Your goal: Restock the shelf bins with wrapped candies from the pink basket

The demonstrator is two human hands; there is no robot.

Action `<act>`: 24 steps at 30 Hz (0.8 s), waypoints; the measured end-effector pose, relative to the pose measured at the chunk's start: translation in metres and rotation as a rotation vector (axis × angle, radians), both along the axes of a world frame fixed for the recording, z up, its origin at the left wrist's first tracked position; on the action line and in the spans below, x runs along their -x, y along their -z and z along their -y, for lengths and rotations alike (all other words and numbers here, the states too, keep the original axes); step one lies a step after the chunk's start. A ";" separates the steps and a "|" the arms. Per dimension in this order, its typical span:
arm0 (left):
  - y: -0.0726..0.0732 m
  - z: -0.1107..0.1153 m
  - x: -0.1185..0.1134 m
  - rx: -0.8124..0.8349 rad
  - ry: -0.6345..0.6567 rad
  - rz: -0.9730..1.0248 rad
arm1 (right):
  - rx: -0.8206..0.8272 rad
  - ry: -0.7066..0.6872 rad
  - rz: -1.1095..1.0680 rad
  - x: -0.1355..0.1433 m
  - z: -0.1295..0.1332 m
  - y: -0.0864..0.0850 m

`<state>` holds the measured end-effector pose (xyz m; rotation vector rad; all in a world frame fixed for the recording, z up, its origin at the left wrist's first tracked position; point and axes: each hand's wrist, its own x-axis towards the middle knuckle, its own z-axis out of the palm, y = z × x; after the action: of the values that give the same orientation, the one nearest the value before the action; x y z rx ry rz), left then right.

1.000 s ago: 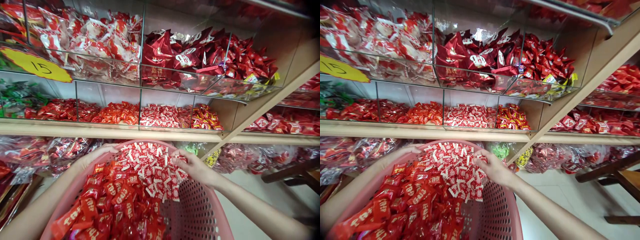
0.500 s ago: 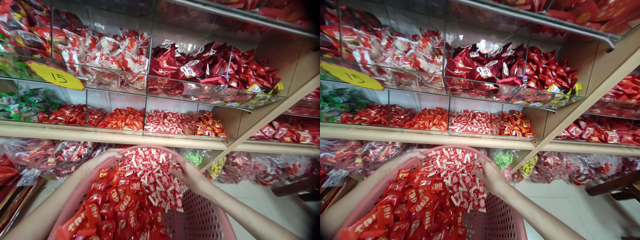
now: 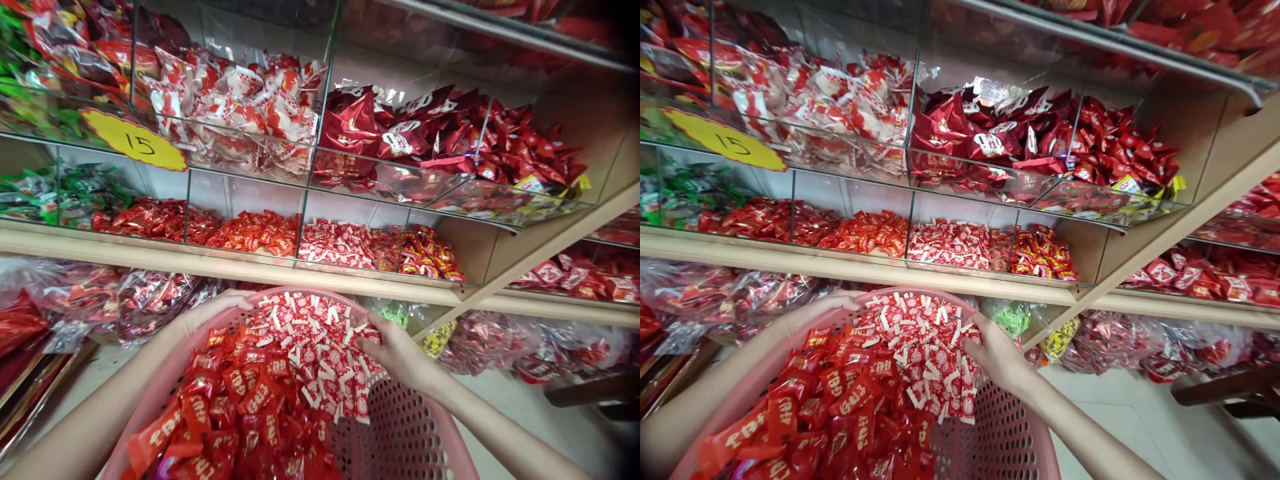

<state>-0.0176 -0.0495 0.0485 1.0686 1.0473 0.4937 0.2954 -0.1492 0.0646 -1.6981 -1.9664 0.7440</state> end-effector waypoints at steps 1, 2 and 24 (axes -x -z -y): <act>-0.001 0.000 0.001 -0.008 0.037 0.012 | 0.010 0.009 0.018 0.001 0.000 0.000; -0.002 0.000 0.001 -0.017 0.070 0.025 | 0.021 0.023 0.037 0.001 0.000 0.001; 0.000 -0.002 -0.001 -0.037 0.055 -0.019 | -0.069 0.009 0.509 0.018 0.002 0.002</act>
<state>-0.0171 -0.0475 0.0489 1.1341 1.0263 0.4610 0.2774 -0.1514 0.0628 -1.9940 -2.2735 0.2432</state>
